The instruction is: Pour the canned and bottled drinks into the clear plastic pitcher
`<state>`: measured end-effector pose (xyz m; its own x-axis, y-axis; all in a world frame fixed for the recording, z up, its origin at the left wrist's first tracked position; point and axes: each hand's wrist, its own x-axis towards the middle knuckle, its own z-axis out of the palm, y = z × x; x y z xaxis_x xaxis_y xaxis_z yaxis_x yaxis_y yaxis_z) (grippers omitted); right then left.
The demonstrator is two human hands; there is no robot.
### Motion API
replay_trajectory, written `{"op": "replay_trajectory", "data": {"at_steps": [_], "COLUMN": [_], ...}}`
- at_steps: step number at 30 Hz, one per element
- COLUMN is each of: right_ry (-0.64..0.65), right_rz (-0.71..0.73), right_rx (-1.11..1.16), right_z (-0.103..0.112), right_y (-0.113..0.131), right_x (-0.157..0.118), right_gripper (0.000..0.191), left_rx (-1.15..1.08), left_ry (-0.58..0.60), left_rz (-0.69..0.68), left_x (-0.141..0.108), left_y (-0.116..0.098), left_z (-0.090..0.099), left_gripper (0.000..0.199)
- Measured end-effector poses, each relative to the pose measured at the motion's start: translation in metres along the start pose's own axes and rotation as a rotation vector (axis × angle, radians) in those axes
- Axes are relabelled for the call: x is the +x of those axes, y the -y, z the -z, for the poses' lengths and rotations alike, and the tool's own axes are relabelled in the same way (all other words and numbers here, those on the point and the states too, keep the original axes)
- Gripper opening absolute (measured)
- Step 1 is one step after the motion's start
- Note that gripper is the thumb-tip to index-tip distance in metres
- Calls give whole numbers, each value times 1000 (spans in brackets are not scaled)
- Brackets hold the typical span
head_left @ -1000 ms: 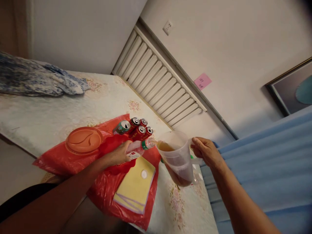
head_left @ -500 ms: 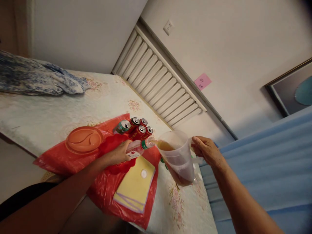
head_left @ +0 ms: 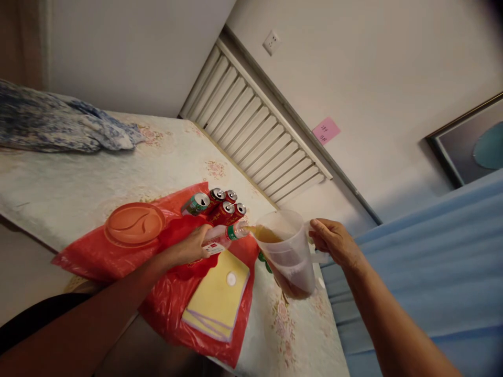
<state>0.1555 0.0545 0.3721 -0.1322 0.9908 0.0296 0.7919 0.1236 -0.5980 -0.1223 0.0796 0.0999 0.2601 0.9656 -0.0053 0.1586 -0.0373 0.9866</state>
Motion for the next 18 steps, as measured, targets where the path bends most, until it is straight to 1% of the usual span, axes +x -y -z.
{"op": "replay_trajectory", "data": {"at_steps": [7, 13, 18], "right_ry": [5, -7, -15], "right_rz": [2, 8, 11], "right_rx": [-31, -40, -40], "right_z": [2, 3, 4], "right_y": [3, 2, 1], "right_x": [0, 0, -1], "right_gripper": [63, 63, 62], "left_rx": [-70, -99, -116], "left_ry": [-35, -30, -35], "left_rz": [-38, -35, -77], "left_x": [2, 3, 4], "left_y": [6, 9, 11], "left_z": [-1, -1, -3], "left_gripper": [38, 40, 40]}}
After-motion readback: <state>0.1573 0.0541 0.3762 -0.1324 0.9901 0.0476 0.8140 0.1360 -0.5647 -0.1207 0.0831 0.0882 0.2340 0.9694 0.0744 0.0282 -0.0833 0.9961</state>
